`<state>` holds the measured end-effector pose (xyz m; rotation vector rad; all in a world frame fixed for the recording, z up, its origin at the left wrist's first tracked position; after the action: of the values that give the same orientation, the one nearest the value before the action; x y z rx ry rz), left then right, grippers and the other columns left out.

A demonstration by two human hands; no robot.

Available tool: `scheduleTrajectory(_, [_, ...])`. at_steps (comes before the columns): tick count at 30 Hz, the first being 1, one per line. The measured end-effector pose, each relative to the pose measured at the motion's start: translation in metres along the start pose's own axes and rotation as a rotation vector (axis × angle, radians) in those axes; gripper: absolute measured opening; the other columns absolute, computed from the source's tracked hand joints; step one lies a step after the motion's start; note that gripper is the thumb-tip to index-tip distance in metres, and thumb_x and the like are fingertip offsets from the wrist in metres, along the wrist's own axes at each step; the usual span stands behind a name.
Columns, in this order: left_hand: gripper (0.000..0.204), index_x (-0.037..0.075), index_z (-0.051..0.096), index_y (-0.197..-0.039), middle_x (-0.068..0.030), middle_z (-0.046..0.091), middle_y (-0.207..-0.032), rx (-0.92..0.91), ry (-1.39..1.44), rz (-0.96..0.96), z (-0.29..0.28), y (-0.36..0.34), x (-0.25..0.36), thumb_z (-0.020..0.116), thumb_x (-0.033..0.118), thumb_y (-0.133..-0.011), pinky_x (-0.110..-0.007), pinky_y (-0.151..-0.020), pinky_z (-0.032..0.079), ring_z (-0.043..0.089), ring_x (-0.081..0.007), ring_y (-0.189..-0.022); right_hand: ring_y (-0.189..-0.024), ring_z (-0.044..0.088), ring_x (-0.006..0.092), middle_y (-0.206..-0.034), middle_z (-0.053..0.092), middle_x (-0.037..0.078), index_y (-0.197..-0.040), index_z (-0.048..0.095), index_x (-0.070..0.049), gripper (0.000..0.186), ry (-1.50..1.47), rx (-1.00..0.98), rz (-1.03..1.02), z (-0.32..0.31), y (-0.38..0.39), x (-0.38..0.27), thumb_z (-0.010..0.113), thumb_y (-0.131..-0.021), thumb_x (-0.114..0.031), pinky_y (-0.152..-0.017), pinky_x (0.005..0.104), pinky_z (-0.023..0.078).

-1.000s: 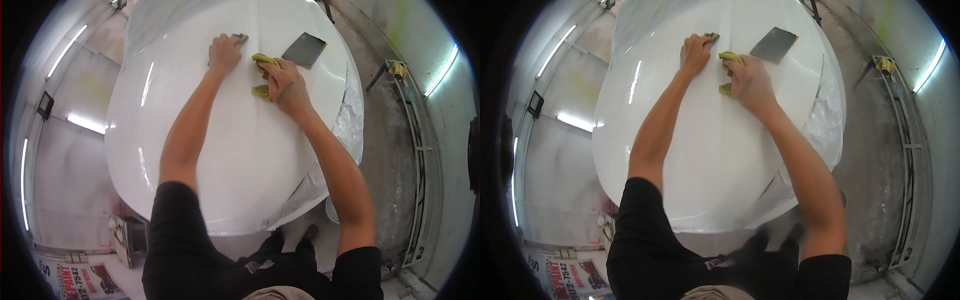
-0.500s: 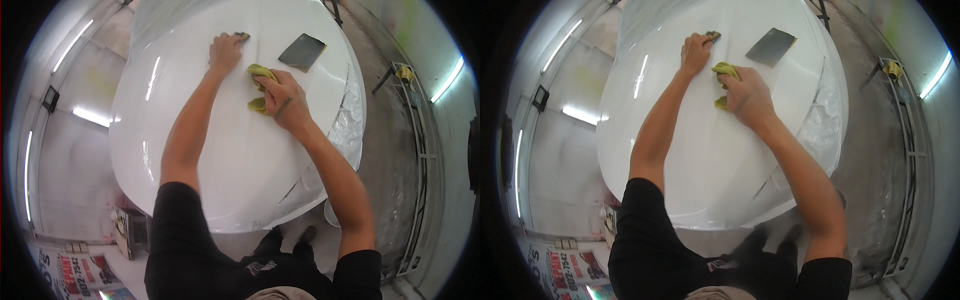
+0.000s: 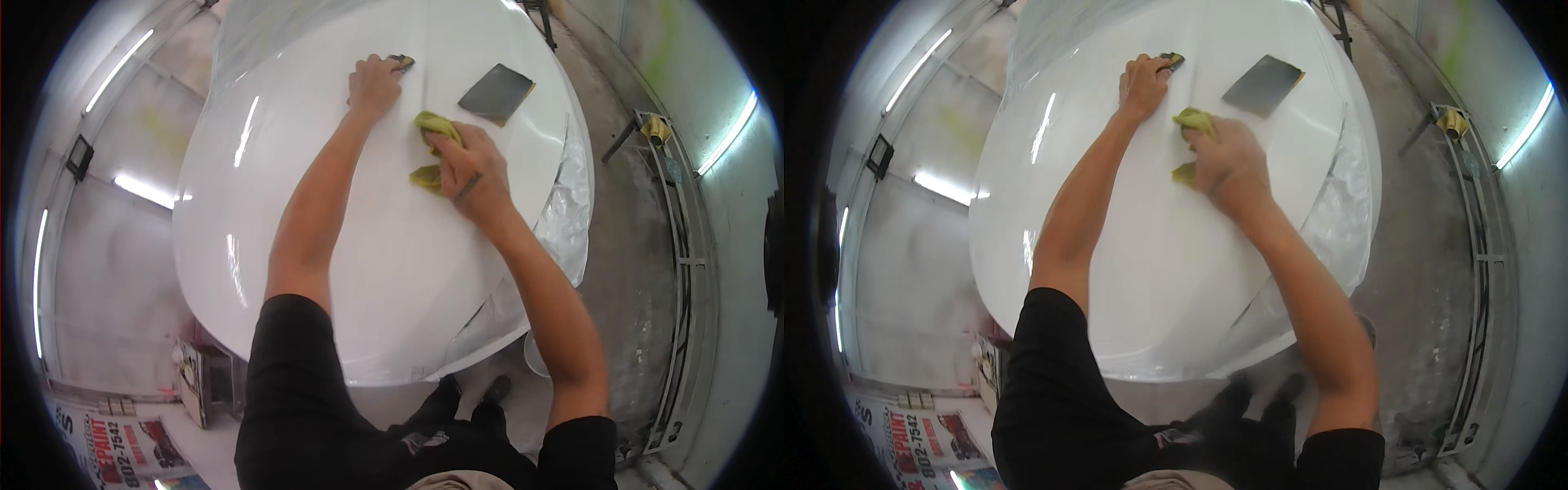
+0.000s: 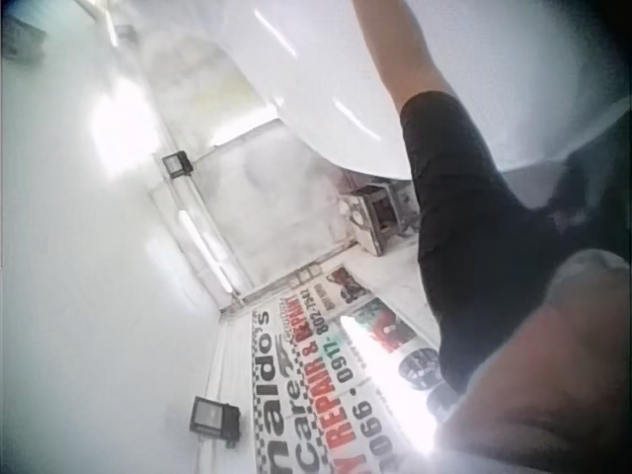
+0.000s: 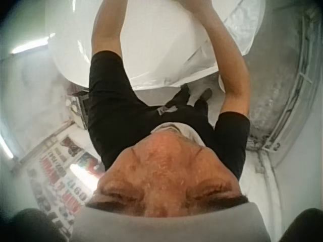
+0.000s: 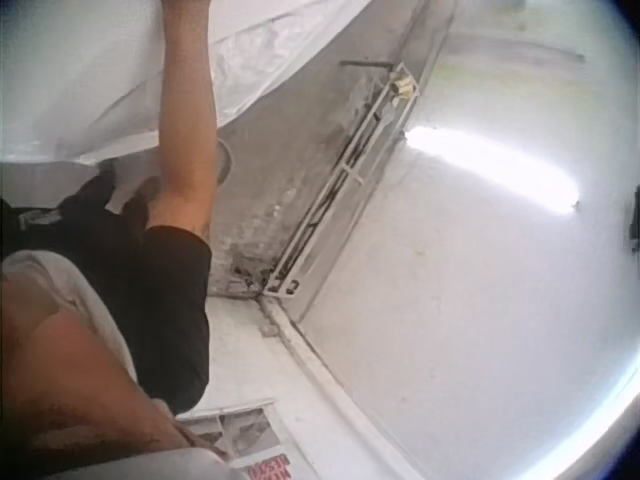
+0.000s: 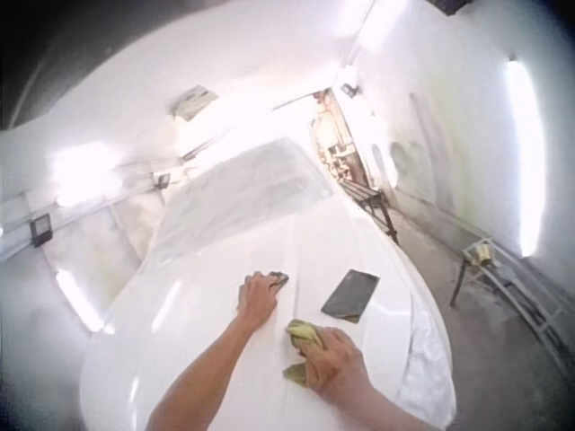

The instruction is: Sanding and wiping down a white car hood using a sanding block and a microfiber cloth in a paint booth.

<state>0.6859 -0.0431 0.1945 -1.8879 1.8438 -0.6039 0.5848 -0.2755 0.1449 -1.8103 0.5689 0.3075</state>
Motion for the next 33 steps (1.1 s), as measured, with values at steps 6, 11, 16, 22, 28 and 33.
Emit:
scheduleTrajectory(6, [0.031, 0.007, 0.083, -0.122, -0.0183, 0.075, -0.118, -0.005, 0.277, 0.281, -0.073, 0.218, 0.066, 0.074, -0.002, -0.095, -0.047, -0.092, 0.053, 0.068, -0.0352, -0.103, -0.107, 0.069, 0.0360, -0.112, 0.075, 0.010, -0.117, 0.080, -0.007, 0.030, 0.081, 0.021, 0.022, -0.012, 0.007, 0.019, 0.073, -0.088, -0.002, -0.095, 0.0469, 0.057])
scheduleTrajectory(11, [0.020, 0.006, 0.084, -0.113, -0.0157, 0.074, -0.110, 0.024, 0.176, 0.248, -0.032, 0.063, 0.026, 0.074, 0.003, -0.095, -0.047, -0.093, 0.054, 0.067, -0.0384, -0.103, -0.104, 0.069, 0.0383, -0.108, 0.075, 0.012, -0.118, 0.080, -0.006, 0.030, -0.011, 0.049, 0.037, -0.012, -0.007, 0.013, 0.073, -0.089, -0.002, -0.093, 0.0484, 0.057])
scheduleTrajectory(16, [0.024, 0.014, 0.084, -0.114, -0.0141, 0.073, -0.113, 0.004, -0.013, 0.081, 0.014, 0.016, 0.004, 0.063, 0.012, -0.101, -0.053, -0.088, 0.053, 0.065, -0.0379, -0.105, -0.115, 0.070, 0.0389, -0.125, 0.076, 0.015, -0.127, 0.079, -0.005, 0.035, 0.015, -0.095, 0.082, -0.001, 0.000, 0.002, 0.065, -0.095, 0.002, -0.101, 0.0481, 0.057])
scheduleTrajectory(22, [0.030, 0.005, 0.084, -0.118, -0.0158, 0.076, -0.117, -0.042, 0.353, 0.283, -0.091, 0.224, 0.068, 0.076, -0.006, -0.091, -0.045, -0.095, 0.053, 0.067, -0.0346, -0.102, -0.117, 0.070, 0.0394, -0.127, 0.075, 0.016, -0.126, 0.079, -0.005, 0.036, 0.026, -0.049, 0.085, -0.016, -0.001, 0.011, 0.065, -0.095, 0.003, -0.103, 0.0485, 0.057])
scheduleTrajectory(28, [0.015, 0.002, 0.082, -0.109, -0.0154, 0.072, -0.108, 0.028, 0.196, 0.183, -0.025, 0.015, 0.000, 0.073, 0.009, -0.100, -0.049, -0.093, 0.050, 0.062, -0.0389, -0.102, -0.108, 0.070, 0.0367, -0.115, 0.077, 0.013, -0.119, 0.079, -0.005, 0.031, 0.017, 0.092, -0.028, -0.004, -0.007, -0.011, 0.072, -0.089, -0.001, -0.094, 0.0485, 0.057])
scheduleTrajectory(33, [0.027, 0.013, 0.085, -0.116, -0.0134, 0.076, -0.105, 0.048, 0.135, 0.206, -0.007, 0.076, 0.033, 0.067, 0.007, -0.097, -0.050, -0.086, 0.051, 0.065, -0.0384, -0.098, -0.106, 0.070, 0.0368, -0.113, 0.076, 0.013, -0.118, 0.080, -0.005, 0.029, 0.037, -0.024, 0.019, -0.005, 0.006, 0.017, 0.068, -0.091, 0.000, -0.096, 0.0489, 0.055])
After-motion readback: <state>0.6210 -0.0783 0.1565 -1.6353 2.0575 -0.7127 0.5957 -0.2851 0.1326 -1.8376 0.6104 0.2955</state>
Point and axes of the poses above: each hand's wrist, its own y-axis away from the middle knuckle, its own z-axis out of the palm, x = y × z, the point moved 9 cm from there along -y, towards the middle knuckle
